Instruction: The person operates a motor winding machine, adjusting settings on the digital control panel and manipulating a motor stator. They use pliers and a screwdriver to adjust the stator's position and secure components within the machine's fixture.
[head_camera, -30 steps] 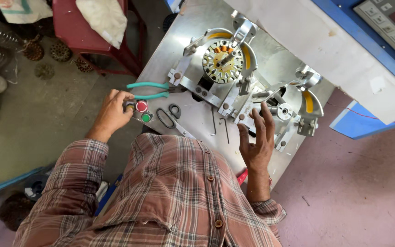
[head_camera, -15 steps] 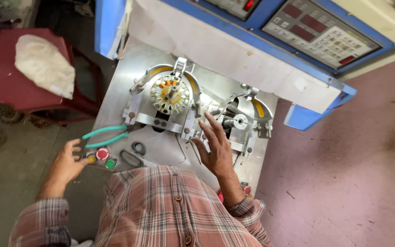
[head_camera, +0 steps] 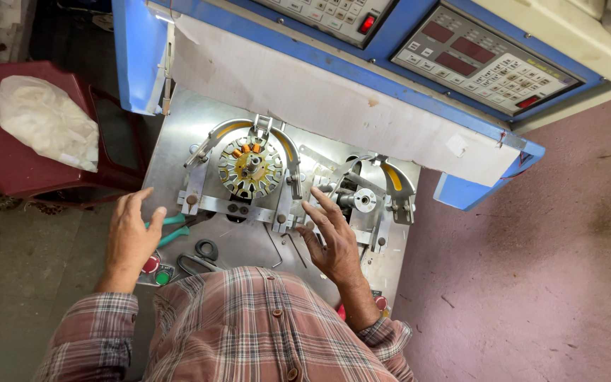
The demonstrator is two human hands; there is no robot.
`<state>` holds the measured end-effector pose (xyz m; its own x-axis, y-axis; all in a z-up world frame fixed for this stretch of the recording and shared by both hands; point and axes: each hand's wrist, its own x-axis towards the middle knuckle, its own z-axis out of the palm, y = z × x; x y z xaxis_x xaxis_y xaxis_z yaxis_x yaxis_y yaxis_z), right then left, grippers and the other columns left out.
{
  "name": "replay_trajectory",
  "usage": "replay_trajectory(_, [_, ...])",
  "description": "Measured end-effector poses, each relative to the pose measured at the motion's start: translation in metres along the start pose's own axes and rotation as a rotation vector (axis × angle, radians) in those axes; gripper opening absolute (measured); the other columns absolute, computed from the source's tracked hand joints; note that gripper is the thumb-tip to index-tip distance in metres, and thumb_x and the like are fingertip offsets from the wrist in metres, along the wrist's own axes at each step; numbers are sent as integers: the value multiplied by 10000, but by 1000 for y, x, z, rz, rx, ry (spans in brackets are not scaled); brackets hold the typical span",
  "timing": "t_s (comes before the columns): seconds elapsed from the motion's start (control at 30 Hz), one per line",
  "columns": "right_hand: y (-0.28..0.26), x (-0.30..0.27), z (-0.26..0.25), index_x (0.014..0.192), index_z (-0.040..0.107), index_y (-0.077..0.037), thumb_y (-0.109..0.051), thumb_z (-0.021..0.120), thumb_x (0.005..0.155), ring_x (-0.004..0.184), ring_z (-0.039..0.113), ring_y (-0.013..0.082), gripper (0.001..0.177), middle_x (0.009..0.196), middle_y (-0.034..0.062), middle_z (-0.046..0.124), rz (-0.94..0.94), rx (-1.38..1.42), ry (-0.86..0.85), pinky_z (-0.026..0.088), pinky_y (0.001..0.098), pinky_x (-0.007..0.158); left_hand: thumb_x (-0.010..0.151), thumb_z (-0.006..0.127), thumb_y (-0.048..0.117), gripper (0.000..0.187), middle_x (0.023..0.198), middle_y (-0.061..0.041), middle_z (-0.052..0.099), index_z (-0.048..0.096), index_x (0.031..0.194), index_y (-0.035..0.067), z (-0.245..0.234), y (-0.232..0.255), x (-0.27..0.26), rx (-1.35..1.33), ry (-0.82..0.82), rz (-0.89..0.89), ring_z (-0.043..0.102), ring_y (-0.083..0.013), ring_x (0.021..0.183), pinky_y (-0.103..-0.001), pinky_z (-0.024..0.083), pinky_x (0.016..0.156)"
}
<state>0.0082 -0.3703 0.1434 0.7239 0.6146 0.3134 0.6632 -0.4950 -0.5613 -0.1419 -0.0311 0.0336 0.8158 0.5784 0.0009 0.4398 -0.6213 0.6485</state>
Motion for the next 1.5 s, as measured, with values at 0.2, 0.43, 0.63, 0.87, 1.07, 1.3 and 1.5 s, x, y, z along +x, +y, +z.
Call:
replay_trajectory(0.2, [1,10,1,1349,615,-139,-150,814,877,1154,697,277,512,1498,121,543,52,31,-29,632,334,859,950,672,250,537,1398,-192,591,568,1438,50,14,-8,14,151,-170,-23,551,-397,1282,-490,446,1087])
replay_trajectory(0.43, [11,18,9,1301,645,-115,-140,814,869,1028,732,219,464,1493,127,550,55,59,-62,631,328,834,915,696,318,453,1505,-22,536,643,1328,138,-2,16,23,418,-392,-67,553,-262,1348,-430,486,1090])
replay_trajectory(0.63, [12,29,9,1285,652,-106,-127,812,868,1005,736,207,447,1474,120,574,47,63,-74,620,338,850,901,703,329,488,1542,16,467,629,1358,173,-13,32,27,464,-476,-116,533,-255,1346,-448,503,1056])
replay_trajectory(0.87, [12,35,9,1276,663,-105,-123,808,875,1005,732,203,427,1443,112,594,53,79,-77,616,339,859,894,708,331,496,1555,22,454,631,1362,183,-11,32,27,461,-474,-125,525,-251,1361,-452,502,1070])
replay_trajectory(1.07, [13,35,9,1258,678,-103,-126,807,879,1047,722,216,401,1400,106,622,57,80,-85,632,326,849,890,715,338,513,1563,18,442,625,1372,186,-9,30,25,460,-468,-129,518,-255,1364,-458,494,1076])
replay_trajectory(1.3, [14,33,9,1249,686,-106,-124,804,882,1049,722,223,387,1370,108,633,51,93,-74,637,320,837,884,715,336,521,1565,24,445,626,1376,190,-10,30,23,454,-448,-120,511,-244,1374,-445,494,1084])
replay_trajectory(1.5, [13,40,6,1246,681,-115,-147,791,897,1063,720,234,367,1335,86,663,26,61,-61,621,346,840,905,692,352,499,1577,31,432,626,1375,199,-9,27,22,464,-459,-129,499,-234,1385,-441,486,1086])
